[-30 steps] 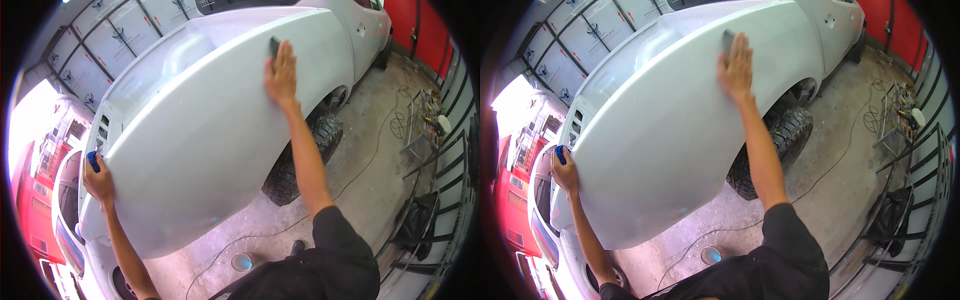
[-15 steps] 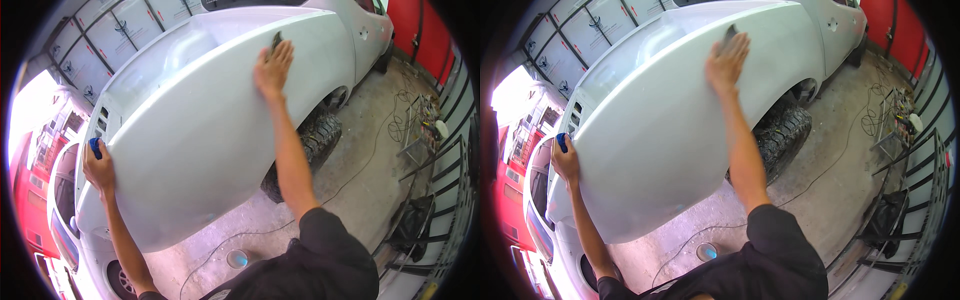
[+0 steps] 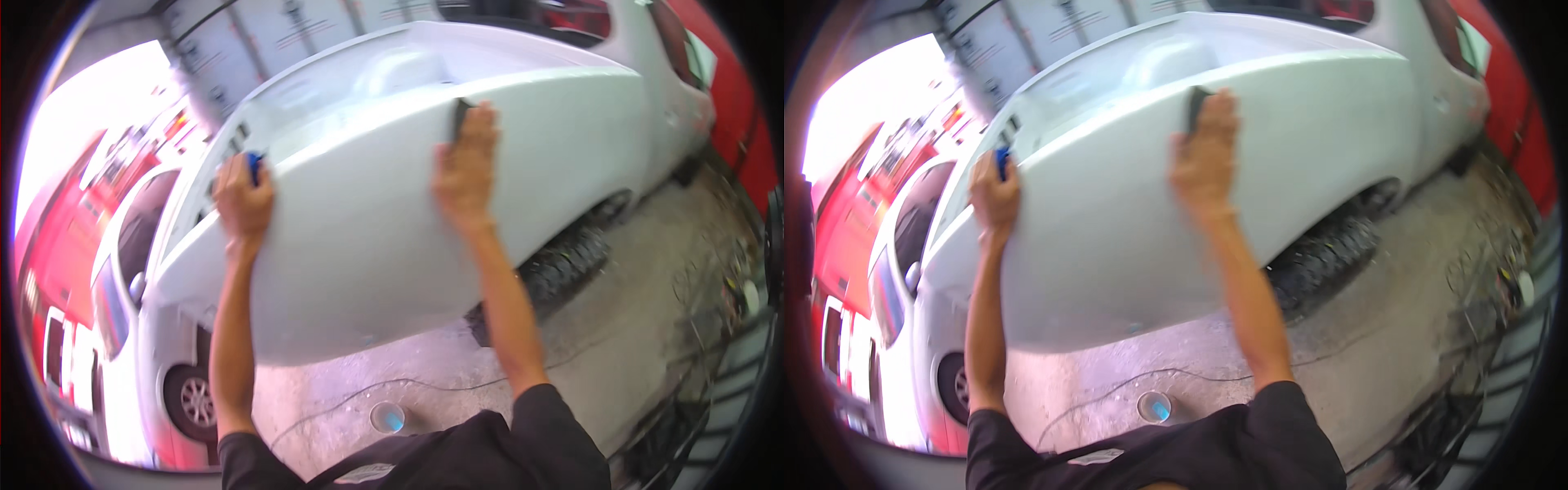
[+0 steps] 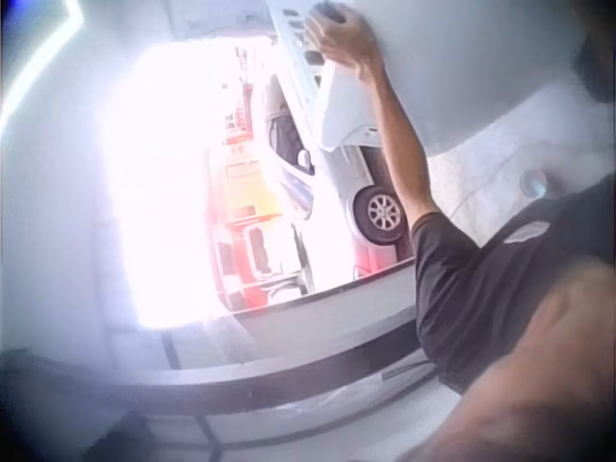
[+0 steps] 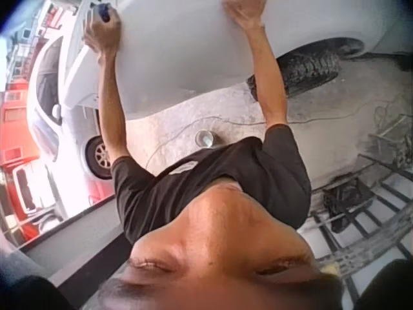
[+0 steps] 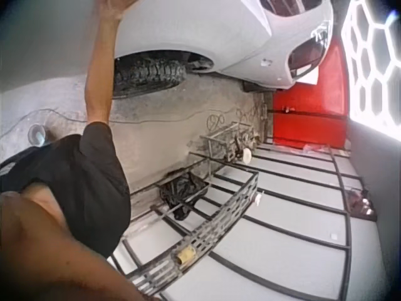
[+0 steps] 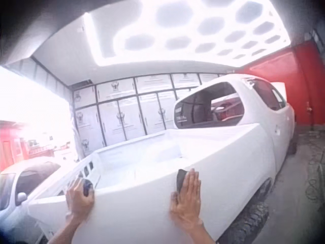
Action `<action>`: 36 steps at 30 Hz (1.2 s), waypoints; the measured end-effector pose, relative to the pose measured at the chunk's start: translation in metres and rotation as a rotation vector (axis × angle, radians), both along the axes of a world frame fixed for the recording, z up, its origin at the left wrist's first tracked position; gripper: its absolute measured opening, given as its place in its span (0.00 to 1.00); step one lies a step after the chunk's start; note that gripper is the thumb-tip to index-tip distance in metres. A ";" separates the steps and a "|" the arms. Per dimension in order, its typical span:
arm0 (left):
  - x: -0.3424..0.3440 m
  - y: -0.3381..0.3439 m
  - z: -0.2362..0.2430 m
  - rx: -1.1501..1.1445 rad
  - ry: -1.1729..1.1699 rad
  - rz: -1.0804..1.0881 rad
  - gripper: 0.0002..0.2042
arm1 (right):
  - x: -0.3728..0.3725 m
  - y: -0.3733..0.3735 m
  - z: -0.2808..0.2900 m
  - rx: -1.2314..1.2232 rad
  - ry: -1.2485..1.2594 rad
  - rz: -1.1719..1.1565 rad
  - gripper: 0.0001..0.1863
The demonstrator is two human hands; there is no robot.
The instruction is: Wet sanding the rear body panel of a white pickup truck using a sanding block and a wet cloth.
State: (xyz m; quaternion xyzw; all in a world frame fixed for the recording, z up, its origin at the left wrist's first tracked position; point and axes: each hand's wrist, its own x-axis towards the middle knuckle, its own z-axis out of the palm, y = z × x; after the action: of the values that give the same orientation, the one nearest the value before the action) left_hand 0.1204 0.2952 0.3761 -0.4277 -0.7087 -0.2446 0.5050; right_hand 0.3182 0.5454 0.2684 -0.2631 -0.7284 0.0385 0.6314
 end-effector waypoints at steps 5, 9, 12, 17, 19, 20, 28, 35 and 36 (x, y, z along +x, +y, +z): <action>0.012 0.026 -0.001 0.004 -0.094 -0.087 0.10 | 0.090 0.155 0.045 -0.287 0.014 -0.306 0.41; 0.014 0.015 -0.005 0.030 -0.134 -0.025 0.10 | 0.000 0.023 -0.001 -0.007 -0.008 -0.165 0.40; 0.010 0.003 -0.007 0.025 -0.112 -0.065 0.10 | 0.011 -0.005 0.008 0.065 -0.159 -0.133 0.38; 0.021 0.022 0.001 0.040 -0.147 -0.081 0.09 | 0.082 0.134 0.048 -0.265 -0.062 -0.299 0.37; 0.019 0.020 -0.004 0.036 -0.158 -0.075 0.09 | 0.044 0.100 0.021 -0.165 0.059 -0.240 0.38; 0.012 0.011 -0.007 0.032 -0.158 -0.050 0.09 | 0.015 0.042 0.002 -0.068 -0.008 -0.130 0.39; 0.024 0.033 -0.002 0.032 -0.108 -0.121 0.10 | 0.121 0.178 0.039 -0.216 0.011 -0.337 0.38; 0.013 0.005 0.000 0.014 -0.082 0.038 0.11 | 0.063 0.052 -0.009 -0.015 -0.086 0.006 0.37; 0.019 0.008 0.003 0.007 -0.149 0.056 0.11 | 0.085 0.097 0.007 -0.061 -0.037 -0.057 0.37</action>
State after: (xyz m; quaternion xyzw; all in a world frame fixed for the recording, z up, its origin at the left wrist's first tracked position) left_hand 0.1390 0.3035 0.3790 -0.3866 -0.7552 -0.2637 0.4590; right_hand 0.4035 0.6420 0.2758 -0.3035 -0.7306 0.0380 0.6105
